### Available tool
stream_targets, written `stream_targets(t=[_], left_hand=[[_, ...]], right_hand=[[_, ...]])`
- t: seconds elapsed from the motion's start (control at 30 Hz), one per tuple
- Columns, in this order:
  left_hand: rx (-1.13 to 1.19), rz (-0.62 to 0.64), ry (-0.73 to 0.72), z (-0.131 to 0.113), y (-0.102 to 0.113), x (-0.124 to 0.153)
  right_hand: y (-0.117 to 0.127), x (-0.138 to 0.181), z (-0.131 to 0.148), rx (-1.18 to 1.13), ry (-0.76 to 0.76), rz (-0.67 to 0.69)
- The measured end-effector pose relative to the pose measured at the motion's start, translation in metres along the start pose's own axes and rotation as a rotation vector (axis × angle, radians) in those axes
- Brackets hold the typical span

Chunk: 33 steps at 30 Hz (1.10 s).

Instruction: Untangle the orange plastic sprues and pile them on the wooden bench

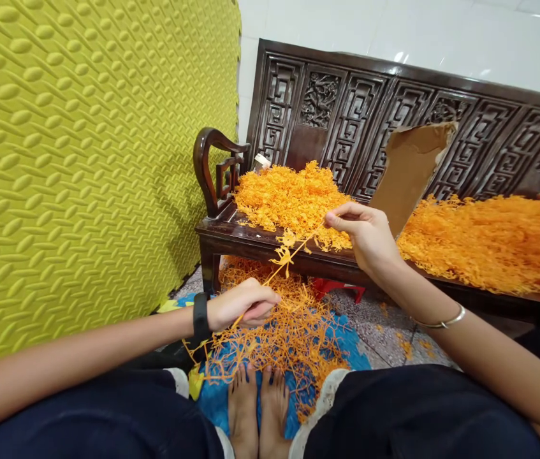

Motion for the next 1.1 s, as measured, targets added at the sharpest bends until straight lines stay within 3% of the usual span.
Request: stream_targets(t=[0.17, 0.2, 0.23, 0.3, 0.37, 0.4, 0.43, 0.5, 0.6, 0.7, 0.8, 0.87, 0.93, 1.1], left_hand=[[-0.111, 0.0, 0.101, 0.036, -0.003, -0.007], [-0.115, 0.008, 0.145, 0.046, -0.002, -0.009], [-0.12, 0.019, 0.181, 0.054, -0.001, -0.01], [-0.14, 0.024, 0.204, 0.059, 0.001, -0.014], [-0.214, 0.02, 0.179, 0.054, 0.002, -0.015], [-0.262, 0.018, 0.163, 0.05, 0.001, -0.014], [-0.313, 0.019, 0.157, 0.047, 0.0, -0.014], [-0.399, 0.019, 0.162, 0.045, -0.001, -0.011], [-0.448, -0.011, 0.195, 0.048, 0.003, -0.008], [-0.481, -0.02, 0.204, 0.049, 0.005, -0.007], [-0.515, -0.013, 0.199, 0.045, 0.004, -0.007], [-0.531, -0.013, 0.193, 0.043, 0.002, -0.009], [-0.555, 0.0, 0.19, 0.041, -0.002, -0.011], [-0.643, 0.093, 0.219, 0.043, -0.02, -0.014]], right_hand=[[0.09, -0.035, 0.001, -0.05, 0.0, -0.436], [0.102, -0.036, 0.001, -0.041, 0.017, -0.456], [0.105, -0.034, -0.003, -0.025, 0.009, -0.392], [0.083, -0.018, -0.029, 0.006, -0.112, -0.087], [0.043, 0.013, -0.068, 0.007, -0.334, 0.256], [0.028, 0.023, -0.083, -0.002, -0.385, 0.333], [0.017, 0.024, -0.093, -0.018, -0.406, 0.368], [0.012, 0.0, -0.101, -0.058, -0.361, 0.315], [0.034, -0.058, -0.099, -0.127, -0.242, 0.096], [0.046, -0.065, -0.118, -0.166, -0.28, 0.023], [0.027, -0.012, -0.147, -0.189, -0.45, 0.183], [0.012, 0.024, -0.15, -0.209, -0.523, 0.3], [-0.001, 0.042, -0.135, -0.22, -0.515, 0.415], [-0.041, 0.048, -0.075, -0.233, -0.428, 0.681]])
Point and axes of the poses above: each hand's wrist, its own x-axis away from the middle knuckle, its own y-axis out of the back of the hand, z = x × y, the point moved 8 cm from there along -x, towards the middle knuckle, and after that the axes turned 11 degrees about y, right-handed, at the moved point
